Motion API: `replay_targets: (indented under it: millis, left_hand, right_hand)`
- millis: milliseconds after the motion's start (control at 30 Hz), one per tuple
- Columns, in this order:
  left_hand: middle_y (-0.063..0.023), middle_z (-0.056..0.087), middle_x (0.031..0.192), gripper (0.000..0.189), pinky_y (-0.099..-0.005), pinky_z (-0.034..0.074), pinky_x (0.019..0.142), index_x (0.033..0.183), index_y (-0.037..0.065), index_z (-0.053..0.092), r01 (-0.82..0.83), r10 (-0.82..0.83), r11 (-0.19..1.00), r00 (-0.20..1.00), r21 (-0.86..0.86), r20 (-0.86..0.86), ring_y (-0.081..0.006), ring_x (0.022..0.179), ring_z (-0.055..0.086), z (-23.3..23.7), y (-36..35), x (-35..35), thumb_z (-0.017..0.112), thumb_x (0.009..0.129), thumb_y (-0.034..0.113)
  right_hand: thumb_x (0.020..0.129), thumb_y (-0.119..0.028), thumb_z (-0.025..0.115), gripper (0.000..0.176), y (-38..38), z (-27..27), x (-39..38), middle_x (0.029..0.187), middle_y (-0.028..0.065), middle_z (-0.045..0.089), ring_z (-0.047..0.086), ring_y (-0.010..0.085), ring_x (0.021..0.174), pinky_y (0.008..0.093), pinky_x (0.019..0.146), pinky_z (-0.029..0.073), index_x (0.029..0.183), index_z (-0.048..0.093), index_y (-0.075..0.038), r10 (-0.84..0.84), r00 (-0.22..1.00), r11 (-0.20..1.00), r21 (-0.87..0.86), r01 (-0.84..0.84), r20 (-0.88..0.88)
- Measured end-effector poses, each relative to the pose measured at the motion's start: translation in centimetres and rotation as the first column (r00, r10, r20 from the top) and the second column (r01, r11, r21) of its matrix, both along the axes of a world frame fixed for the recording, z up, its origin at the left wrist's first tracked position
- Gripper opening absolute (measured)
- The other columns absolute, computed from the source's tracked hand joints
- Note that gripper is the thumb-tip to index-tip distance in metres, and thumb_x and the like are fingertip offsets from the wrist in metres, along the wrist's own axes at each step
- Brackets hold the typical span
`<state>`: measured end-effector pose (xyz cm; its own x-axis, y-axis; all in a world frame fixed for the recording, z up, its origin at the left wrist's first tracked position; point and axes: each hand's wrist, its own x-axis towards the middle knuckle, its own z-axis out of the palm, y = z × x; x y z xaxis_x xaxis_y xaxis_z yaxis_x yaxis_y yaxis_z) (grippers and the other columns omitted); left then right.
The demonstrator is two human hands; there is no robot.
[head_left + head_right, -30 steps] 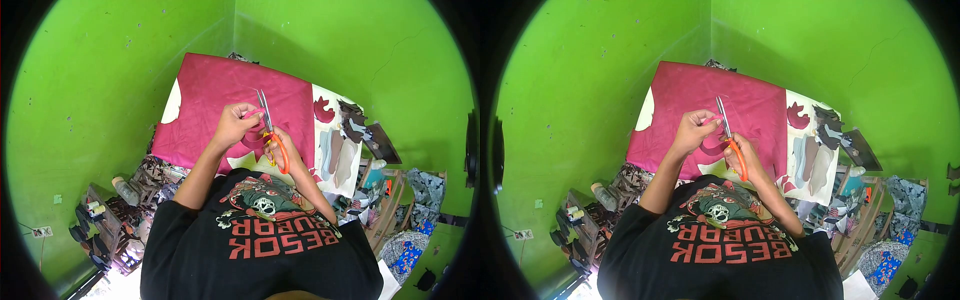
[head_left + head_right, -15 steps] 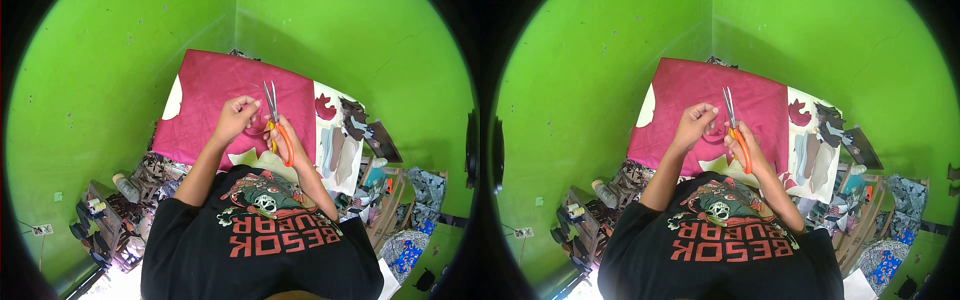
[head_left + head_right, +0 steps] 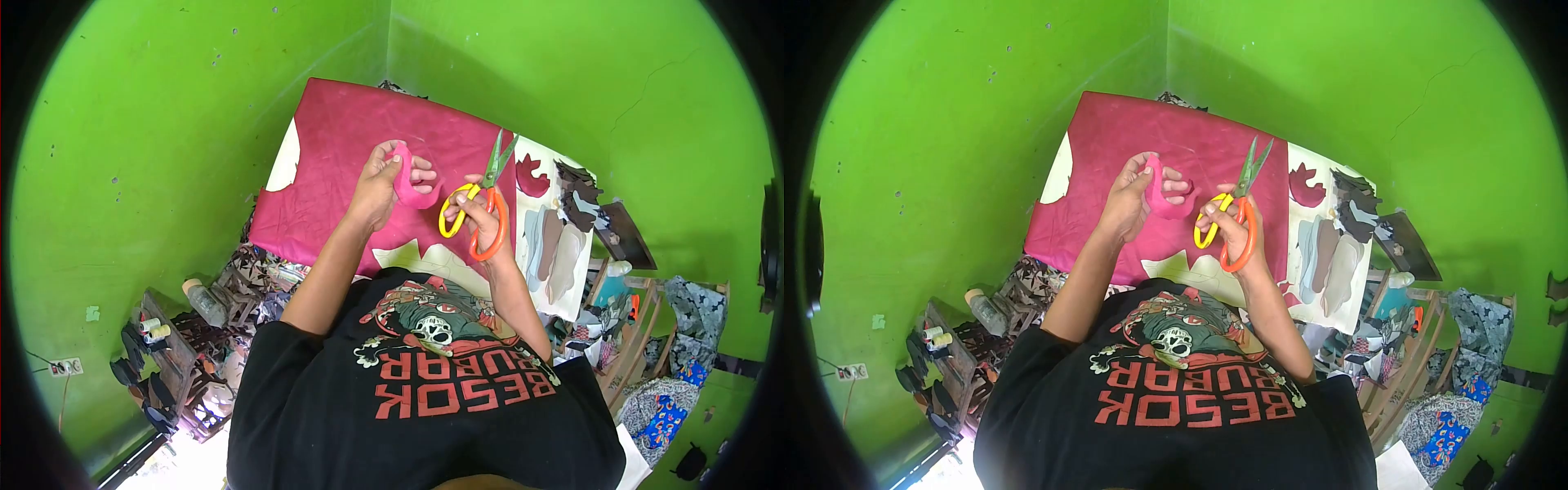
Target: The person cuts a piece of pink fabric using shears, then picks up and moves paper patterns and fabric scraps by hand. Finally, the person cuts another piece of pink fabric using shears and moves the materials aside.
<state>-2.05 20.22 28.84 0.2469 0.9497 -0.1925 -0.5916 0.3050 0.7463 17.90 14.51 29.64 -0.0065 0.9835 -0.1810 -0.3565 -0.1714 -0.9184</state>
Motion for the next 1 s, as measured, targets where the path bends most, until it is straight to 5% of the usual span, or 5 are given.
replay_targets:
  millis: [300, 433, 600, 833, 1000]
  left_hand:
    - [-0.0204, 0.063, 0.118, 0.026, -0.0472, 0.059, 0.094, 0.132, 0.003, 0.047, -0.027, 0.019, 1.000, 0.910, 0.012, 0.415, -0.0330, 0.107, 0.068, -1.1, -0.1, 0.2, 0.038, 0.109, 0.013]
    - [-0.0196, 0.064, 0.116, 0.026, -0.0454, 0.059, 0.095, 0.132, 0.003, 0.046, -0.035, 0.019, 0.999, 0.939, 0.041, 0.344, -0.0316, 0.106, 0.068, -2.2, -0.3, 0.5, 0.040, 0.109, 0.015]
    - [-0.0219, 0.058, 0.134, 0.032, -0.0467, 0.055, 0.102, 0.137, 0.003, 0.043, 0.005, -0.008, 1.000, 0.980, 0.018, 0.196, -0.0329, 0.120, 0.063, -0.6, -0.6, 0.8, 0.042, 0.108, 0.016]
    - [-0.0240, 0.052, 0.145, 0.056, -0.0486, 0.055, 0.101, 0.151, 0.004, 0.027, 0.187, -0.180, 0.982, 0.918, 0.015, 0.354, -0.0345, 0.125, 0.061, -0.2, -0.4, -0.3, 0.047, 0.098, 0.007]
    - [-0.0254, 0.052, 0.145, 0.058, -0.0450, 0.057, 0.098, 0.149, 0.007, 0.034, 0.251, -0.257, 0.963, 0.966, 0.102, 0.042, -0.0353, 0.122, 0.063, -1.5, -0.4, 0.4, 0.055, 0.095, -0.001]
  right_hand:
    - [0.091, -0.011, 0.071, 0.052, 0.1, 0.0, -0.4, 0.105, 0.0148, 0.065, 0.068, 0.0242, 0.090, 0.0426, 0.081, 0.056, 0.134, 0.042, -0.008, -0.074, 0.996, 0.987, -0.145, 0.066, -0.049]
    - [0.091, -0.007, 0.071, 0.050, -0.1, 0.5, -0.9, 0.091, 0.0112, 0.064, 0.069, 0.0246, 0.078, 0.0415, 0.073, 0.055, 0.133, 0.043, -0.007, 0.007, 0.977, 0.994, -0.103, -0.029, -0.211]
    - [0.085, 0.007, 0.068, 0.044, 0.5, 0.1, -1.2, 0.085, 0.0097, 0.062, 0.065, 0.0195, 0.069, 0.0353, 0.066, 0.054, 0.123, 0.050, -0.001, -0.105, 0.994, 0.994, 0.040, 0.106, -0.029]
    - [0.087, 0.005, 0.066, 0.040, 0.7, 0.8, -0.7, 0.086, 0.0090, 0.058, 0.063, 0.0177, 0.066, 0.0345, 0.063, 0.054, 0.123, 0.048, 0.000, -0.241, 0.969, 0.966, 0.109, 0.234, 0.059]
    - [0.087, 0.002, 0.068, 0.042, 0.6, 0.7, -0.5, 0.088, 0.0080, 0.057, 0.063, 0.0178, 0.065, 0.0324, 0.065, 0.054, 0.123, 0.047, 0.000, -0.220, 0.963, 0.975, 0.078, 0.210, 0.153]
